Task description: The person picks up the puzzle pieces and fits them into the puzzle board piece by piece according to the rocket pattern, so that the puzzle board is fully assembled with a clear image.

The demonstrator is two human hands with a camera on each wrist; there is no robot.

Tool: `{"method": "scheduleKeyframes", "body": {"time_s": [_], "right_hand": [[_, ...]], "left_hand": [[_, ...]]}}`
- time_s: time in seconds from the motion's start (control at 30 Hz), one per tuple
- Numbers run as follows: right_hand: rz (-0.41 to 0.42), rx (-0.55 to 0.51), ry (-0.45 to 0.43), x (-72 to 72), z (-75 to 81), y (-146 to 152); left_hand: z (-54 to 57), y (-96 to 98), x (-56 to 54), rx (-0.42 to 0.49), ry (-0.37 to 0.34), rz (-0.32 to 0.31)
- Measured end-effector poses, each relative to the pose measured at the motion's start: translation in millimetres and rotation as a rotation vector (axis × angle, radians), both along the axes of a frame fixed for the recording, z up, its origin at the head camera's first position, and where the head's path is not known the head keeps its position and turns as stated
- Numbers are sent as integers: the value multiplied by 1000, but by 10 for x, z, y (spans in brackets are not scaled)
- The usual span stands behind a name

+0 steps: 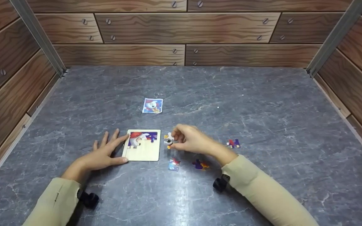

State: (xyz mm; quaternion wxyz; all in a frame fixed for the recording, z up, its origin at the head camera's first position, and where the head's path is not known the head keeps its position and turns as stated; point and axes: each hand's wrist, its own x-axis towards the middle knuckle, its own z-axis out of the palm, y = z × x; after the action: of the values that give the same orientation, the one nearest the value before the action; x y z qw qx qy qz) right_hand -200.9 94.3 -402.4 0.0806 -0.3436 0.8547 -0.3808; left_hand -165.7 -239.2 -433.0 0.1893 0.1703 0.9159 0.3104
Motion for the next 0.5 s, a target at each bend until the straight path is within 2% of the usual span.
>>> {"method": "scheduleKeyframes", "body": {"time_s": [0.2,0.5], "right_hand": [[33,8,9,-6,16,-182],[38,27,15,-22,31,-393]], "left_hand": [[-3,6,-9,-5,-1,3],[6,8,-11,-21,5,3]]}}
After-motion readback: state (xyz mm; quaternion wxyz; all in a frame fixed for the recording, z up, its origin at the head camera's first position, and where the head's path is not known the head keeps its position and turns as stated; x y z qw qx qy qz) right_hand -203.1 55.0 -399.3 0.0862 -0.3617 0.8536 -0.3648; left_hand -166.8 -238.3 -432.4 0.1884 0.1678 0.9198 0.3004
